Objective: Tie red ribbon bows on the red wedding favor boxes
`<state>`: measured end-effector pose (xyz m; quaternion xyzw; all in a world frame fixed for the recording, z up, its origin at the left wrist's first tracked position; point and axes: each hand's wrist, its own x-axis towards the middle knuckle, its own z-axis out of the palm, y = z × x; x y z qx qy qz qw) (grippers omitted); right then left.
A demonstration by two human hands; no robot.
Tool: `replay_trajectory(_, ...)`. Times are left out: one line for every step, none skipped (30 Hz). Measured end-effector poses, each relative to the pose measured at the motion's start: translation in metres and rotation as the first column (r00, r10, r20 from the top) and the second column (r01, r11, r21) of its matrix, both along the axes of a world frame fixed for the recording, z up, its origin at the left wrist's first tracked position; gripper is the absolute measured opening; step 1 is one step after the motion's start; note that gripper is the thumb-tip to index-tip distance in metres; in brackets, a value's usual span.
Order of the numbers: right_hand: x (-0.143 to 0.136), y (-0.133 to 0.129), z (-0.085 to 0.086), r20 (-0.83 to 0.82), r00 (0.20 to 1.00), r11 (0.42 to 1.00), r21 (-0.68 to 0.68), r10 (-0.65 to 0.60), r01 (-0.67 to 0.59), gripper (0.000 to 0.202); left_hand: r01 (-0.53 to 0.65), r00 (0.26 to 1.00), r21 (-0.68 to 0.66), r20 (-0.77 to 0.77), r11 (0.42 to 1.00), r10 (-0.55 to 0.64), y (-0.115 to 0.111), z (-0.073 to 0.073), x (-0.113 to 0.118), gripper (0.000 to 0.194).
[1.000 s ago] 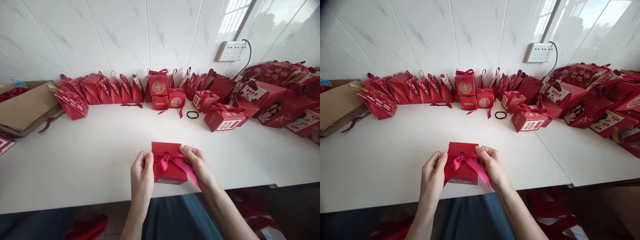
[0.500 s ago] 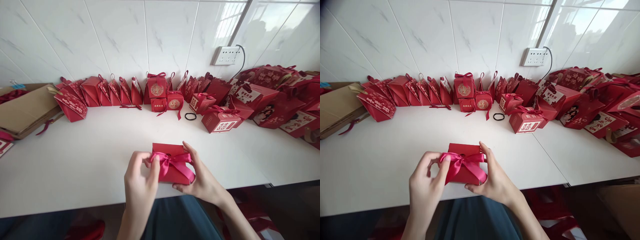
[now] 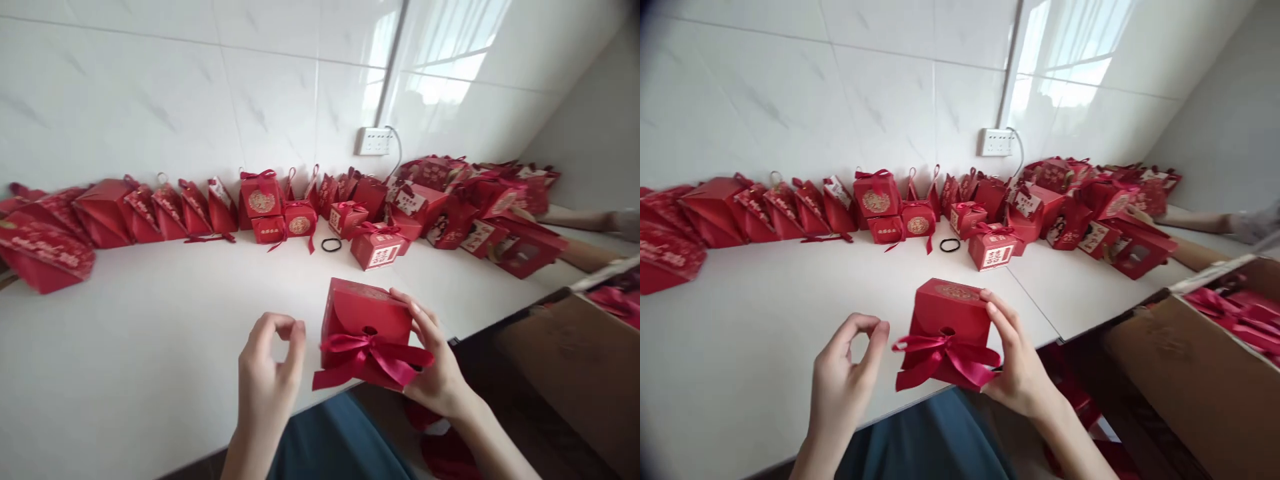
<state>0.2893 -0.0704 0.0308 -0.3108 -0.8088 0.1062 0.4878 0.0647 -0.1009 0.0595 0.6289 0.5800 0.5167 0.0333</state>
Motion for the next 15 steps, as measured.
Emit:
replay_trajectory(0.017,-0.003,0.004,0.025,0.996,0.997,0.016,-0.081,0.081,0.094,0.042,0.999,-0.096,-0.031,0.994,-0.045,0.007,-0.006,0.002,0.013)
replay_trajectory(0.035,-0.007,0.008,0.028,0.983,0.983,0.034,-0.180,0.179,0.095,0.103,0.990,-0.151,-0.083,0.983,-0.116,0.014,-0.013,0.006,0.012)
replay_trajectory(0.055,-0.012,0.013,0.014,0.957,0.956,0.050,-0.290,0.289,0.096,0.174,0.969,-0.174,-0.143,0.969,-0.200,0.020,-0.020,0.013,0.012)
replay_trajectory(0.076,-0.018,0.019,-0.014,0.913,0.912,0.060,-0.407,0.407,0.097,0.246,0.939,-0.184,-0.199,0.952,-0.281,0.025,-0.027,0.022,0.012)
replay_trajectory(0.098,-0.025,0.026,-0.048,0.850,0.848,0.060,-0.524,0.526,0.097,0.312,0.902,-0.187,-0.249,0.932,-0.352,0.030,-0.034,0.033,0.014)
replay_trajectory(0.119,-0.034,0.034,-0.090,0.773,0.772,0.050,-0.628,0.633,0.097,0.370,0.865,-0.185,-0.290,0.910,-0.410,0.033,-0.040,0.045,0.017)
replay_trajectory(0.139,-0.045,0.043,-0.130,0.690,0.693,0.030,-0.712,0.720,0.097,0.418,0.828,-0.179,-0.329,0.891,-0.455,0.037,-0.046,0.058,0.020)
replay_trajectory(0.158,-0.056,0.052,-0.169,0.610,0.619,0.003,-0.774,0.785,0.097,0.455,0.794,-0.164,-0.370,0.875,-0.483,0.040,-0.051,0.071,0.023)
replay_trajectory(0.177,-0.069,0.062,-0.209,0.539,0.555,-0.020,-0.816,0.832,0.097,0.486,0.760,-0.150,-0.414,0.861,-0.501,0.043,-0.057,0.083,0.025)
replay_trajectory(0.194,-0.082,0.071,-0.242,0.481,0.504,-0.044,-0.843,0.862,0.096,0.514,0.726,-0.136,-0.458,0.847,-0.514,0.047,-0.062,0.094,0.028)
replay_trajectory(0.211,-0.096,0.079,-0.269,0.434,0.465,-0.064,-0.860,0.883,0.094,0.535,0.694,-0.124,-0.499,0.836,-0.519,0.051,-0.068,0.104,0.030)
replay_trajectory(0.227,-0.110,0.086,-0.293,0.392,0.432,-0.084,-0.872,0.898,0.091,0.549,0.669,-0.112,-0.536,0.828,-0.516,0.056,-0.075,0.112,0.034)
replay_trajectory(0.243,-0.125,0.092,-0.318,0.345,0.396,-0.111,-0.883,0.912,0.087,0.558,0.647,-0.099,-0.569,0.824,-0.507,0.061,-0.082,0.117,0.037)
replay_trajectory(0.257,-0.139,0.097,-0.357,0.294,0.367,-0.158,-0.887,0.917,0.082,0.562,0.629,-0.089,-0.600,0.823,-0.494,0.067,-0.090,0.121,0.042)
replay_trajectory(0.271,-0.153,0.101,-0.412,0.245,0.364,-0.240,-0.878,0.900,0.076,0.559,0.618,-0.074,-0.627,0.826,-0.475,0.072,-0.098,0.122,0.046)
